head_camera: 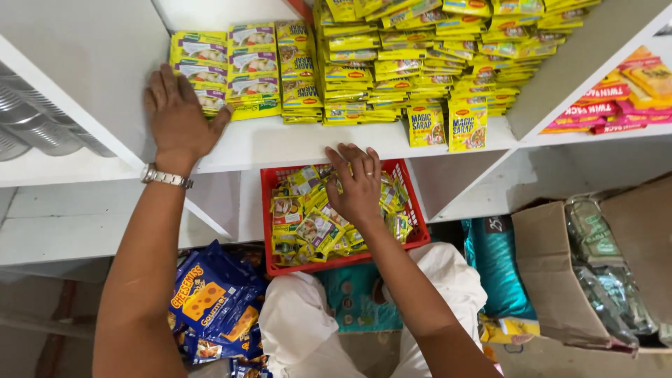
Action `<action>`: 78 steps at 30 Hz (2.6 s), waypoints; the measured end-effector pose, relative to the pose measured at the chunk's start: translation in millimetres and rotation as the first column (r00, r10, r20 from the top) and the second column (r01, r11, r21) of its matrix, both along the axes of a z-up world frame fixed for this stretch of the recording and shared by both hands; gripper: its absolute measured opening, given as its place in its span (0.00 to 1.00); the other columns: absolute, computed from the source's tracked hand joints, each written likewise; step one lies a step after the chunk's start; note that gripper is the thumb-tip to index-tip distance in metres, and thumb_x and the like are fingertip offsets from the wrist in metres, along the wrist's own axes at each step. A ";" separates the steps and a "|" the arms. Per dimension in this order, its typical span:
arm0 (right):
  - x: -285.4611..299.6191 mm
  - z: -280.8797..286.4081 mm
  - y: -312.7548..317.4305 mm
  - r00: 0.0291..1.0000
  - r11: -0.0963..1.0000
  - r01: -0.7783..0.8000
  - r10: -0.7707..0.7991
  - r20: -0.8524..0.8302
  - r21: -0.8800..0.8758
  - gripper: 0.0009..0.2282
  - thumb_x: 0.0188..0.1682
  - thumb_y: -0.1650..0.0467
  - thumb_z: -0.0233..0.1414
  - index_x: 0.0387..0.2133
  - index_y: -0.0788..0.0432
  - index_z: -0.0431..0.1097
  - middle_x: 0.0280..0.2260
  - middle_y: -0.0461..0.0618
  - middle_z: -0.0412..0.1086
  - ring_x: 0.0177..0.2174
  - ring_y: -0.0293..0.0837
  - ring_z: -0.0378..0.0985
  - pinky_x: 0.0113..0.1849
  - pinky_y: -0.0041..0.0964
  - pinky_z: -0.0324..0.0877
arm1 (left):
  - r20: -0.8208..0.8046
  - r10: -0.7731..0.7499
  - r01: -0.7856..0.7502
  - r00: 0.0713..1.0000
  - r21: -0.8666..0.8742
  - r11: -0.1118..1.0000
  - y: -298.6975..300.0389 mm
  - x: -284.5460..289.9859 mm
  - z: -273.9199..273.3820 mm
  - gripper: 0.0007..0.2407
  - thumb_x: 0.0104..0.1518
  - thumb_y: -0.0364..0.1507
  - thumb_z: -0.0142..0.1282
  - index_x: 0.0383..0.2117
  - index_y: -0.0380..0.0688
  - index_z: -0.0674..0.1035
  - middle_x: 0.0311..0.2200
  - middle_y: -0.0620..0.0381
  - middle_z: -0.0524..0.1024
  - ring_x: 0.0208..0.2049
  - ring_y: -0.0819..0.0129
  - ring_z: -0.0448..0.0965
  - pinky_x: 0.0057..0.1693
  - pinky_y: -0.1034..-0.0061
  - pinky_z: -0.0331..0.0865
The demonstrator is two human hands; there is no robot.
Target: Stocking grocery shelves with seasoning sachets from a plastic basket.
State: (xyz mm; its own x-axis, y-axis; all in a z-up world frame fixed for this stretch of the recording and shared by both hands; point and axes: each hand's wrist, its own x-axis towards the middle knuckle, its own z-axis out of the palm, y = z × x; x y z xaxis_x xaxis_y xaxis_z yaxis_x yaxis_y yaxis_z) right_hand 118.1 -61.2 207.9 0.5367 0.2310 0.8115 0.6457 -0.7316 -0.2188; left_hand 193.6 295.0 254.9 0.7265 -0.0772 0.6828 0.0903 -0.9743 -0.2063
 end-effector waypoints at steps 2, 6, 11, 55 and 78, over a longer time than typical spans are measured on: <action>1.7 -1.7 0.7 1.000 1.000 0.001 -0.001 0.007 0.012 0.24 0.43 0.74 0.56 0.56 0.54 0.70 0.54 0.51 0.68 0.58 0.51 0.67 0.63 0.56 0.53 | -0.066 0.019 -0.019 0.998 0.009 1.000 -15.8 -18.7 22.7 0.39 0.65 0.57 0.47 0.61 0.22 0.69 0.60 0.27 0.68 0.62 0.36 0.64 0.67 0.47 0.49; 5.1 -5.9 4.2 1.000 1.000 0.010 -0.010 0.015 0.029 0.23 0.43 0.74 0.56 0.55 0.54 0.70 0.53 0.51 0.68 0.58 0.51 0.67 0.63 0.56 0.54 | -0.259 0.025 -0.071 0.966 -0.171 0.983 -21.1 -15.2 28.6 0.35 0.69 0.51 0.47 0.65 0.23 0.67 0.56 0.24 0.69 0.60 0.32 0.65 0.72 0.45 0.46; 19.4 -25.0 14.1 0.994 0.996 0.060 -0.066 0.087 0.063 0.21 0.42 0.71 0.56 0.52 0.53 0.72 0.51 0.50 0.68 0.55 0.51 0.68 0.62 0.57 0.53 | -0.031 -0.133 0.123 0.991 -0.232 0.965 -1.5 2.3 -3.7 0.25 0.72 0.42 0.52 0.62 0.28 0.71 0.59 0.21 0.66 0.63 0.30 0.61 0.71 0.45 0.45; 67.8 -191.4 -79.2 0.652 0.581 -0.053 0.636 -0.413 0.812 0.05 0.55 0.74 0.57 0.38 0.60 0.68 0.29 0.44 0.69 0.28 0.31 0.68 0.28 0.30 0.66 | 0.095 -0.259 0.188 0.961 -0.914 0.360 -275.9 -247.8 -210.2 0.18 0.56 0.24 0.60 0.54 0.43 0.75 0.53 0.41 0.70 0.55 0.44 0.72 0.58 0.62 0.69; -46.3 -136.4 -157.0 0.151 0.422 0.294 0.866 -0.478 0.858 0.30 0.45 0.69 0.55 0.64 0.46 0.56 0.58 0.57 0.67 0.56 0.53 0.72 0.55 0.48 0.67 | 0.211 -0.217 0.224 0.953 -0.974 0.038 -309.7 -219.7 -289.9 0.10 0.64 0.33 0.60 0.43 0.38 0.82 0.36 0.47 0.80 0.38 0.57 0.79 0.50 0.69 0.70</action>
State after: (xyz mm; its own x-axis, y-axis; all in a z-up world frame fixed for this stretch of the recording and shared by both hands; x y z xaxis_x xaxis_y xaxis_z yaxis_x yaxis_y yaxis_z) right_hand 71.8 -218.2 71.5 0.9149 0.3430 -0.2129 -0.3240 0.3092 -0.8941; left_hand -26.1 -14.7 -35.0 0.8140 0.5054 0.2865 -0.1744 -0.2578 0.9503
